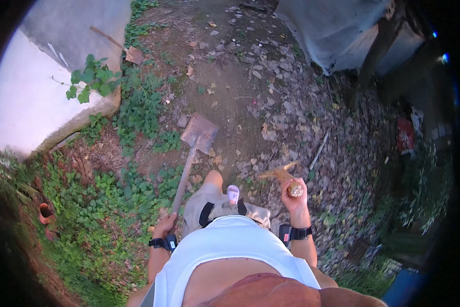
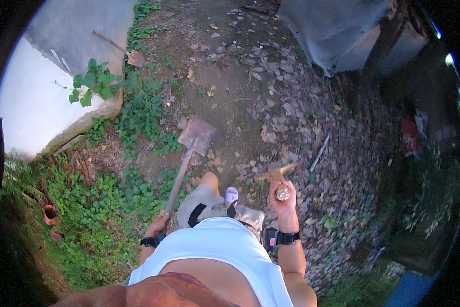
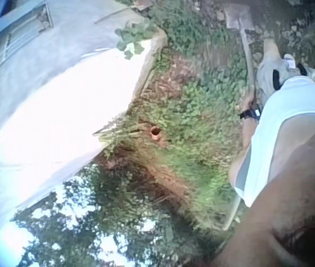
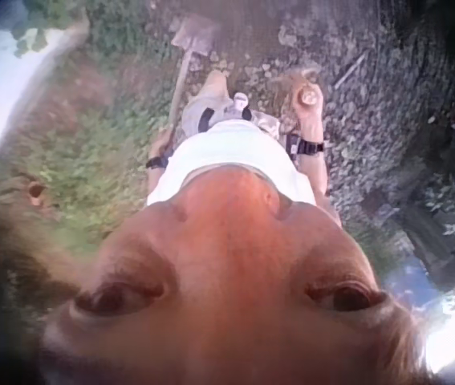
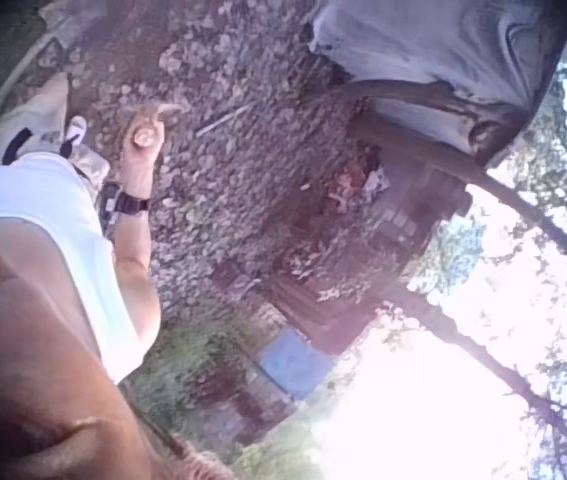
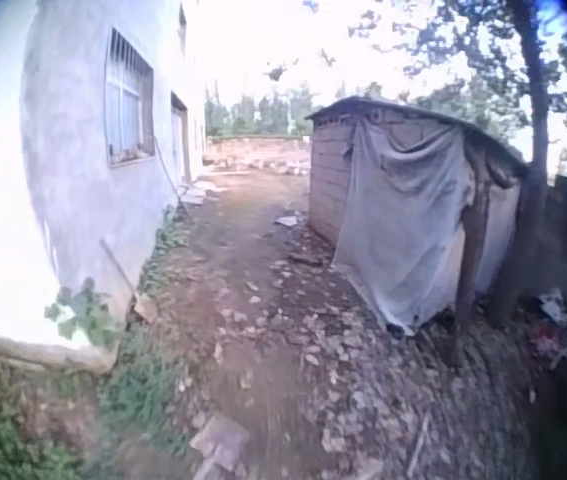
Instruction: The person sweeps dry leaves and debris into a pile using a broom, collects them with a shovel while walking along a path, and then carries the tools through a doorway into a room.
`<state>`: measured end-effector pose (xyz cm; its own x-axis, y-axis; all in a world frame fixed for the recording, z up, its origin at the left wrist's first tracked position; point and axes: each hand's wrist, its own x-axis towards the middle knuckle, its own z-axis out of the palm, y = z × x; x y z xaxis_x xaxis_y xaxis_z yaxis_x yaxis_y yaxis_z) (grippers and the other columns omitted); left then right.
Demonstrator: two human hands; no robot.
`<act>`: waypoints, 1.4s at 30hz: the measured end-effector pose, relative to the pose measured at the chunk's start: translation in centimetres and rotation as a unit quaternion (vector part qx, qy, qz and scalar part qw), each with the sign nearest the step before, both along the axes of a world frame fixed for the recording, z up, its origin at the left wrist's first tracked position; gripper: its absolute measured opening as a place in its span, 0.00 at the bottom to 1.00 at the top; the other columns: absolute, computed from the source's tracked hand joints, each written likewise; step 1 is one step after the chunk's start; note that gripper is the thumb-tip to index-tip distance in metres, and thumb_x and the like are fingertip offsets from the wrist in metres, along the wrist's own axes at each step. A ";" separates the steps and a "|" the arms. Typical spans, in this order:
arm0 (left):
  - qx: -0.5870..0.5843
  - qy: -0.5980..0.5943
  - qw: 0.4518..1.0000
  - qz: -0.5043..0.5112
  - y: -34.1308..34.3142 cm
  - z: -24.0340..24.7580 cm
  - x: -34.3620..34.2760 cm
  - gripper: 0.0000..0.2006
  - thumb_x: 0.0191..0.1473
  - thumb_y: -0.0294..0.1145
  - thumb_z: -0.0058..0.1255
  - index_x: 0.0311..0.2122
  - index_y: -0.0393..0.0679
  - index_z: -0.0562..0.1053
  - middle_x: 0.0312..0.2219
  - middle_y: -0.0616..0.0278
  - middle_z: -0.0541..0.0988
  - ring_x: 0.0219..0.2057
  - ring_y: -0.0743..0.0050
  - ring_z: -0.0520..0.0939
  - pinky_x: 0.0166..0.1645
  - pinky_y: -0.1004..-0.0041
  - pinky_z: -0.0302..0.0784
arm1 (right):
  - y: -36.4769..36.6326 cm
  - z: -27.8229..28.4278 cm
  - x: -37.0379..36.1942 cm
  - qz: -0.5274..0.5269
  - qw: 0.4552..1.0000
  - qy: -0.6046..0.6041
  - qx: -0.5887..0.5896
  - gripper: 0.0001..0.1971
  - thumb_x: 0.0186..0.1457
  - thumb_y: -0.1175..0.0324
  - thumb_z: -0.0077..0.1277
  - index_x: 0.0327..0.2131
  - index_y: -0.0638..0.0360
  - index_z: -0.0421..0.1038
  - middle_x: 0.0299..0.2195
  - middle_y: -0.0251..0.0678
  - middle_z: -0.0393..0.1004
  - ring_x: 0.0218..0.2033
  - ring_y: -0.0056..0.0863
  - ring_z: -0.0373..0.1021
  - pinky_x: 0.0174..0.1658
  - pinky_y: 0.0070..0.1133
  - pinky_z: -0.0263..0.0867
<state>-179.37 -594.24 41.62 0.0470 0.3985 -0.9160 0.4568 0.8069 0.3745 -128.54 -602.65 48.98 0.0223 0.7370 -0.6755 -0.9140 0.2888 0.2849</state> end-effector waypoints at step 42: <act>-0.026 -0.060 0.989 0.129 132.4 -1.7 49.9 0.16 0.55 0.45 0.52 0.25 0.44 0.66 0.13 0.67 0.69 0.10 0.75 0.69 0.14 0.75 0.66 | 136.2 -0.7 52.6 0.049 0.996 -0.070 0.003 0.15 0.49 0.74 0.48 0.39 0.74 0.63 0.28 0.37 0.68 0.29 0.23 0.69 0.35 0.15 0.72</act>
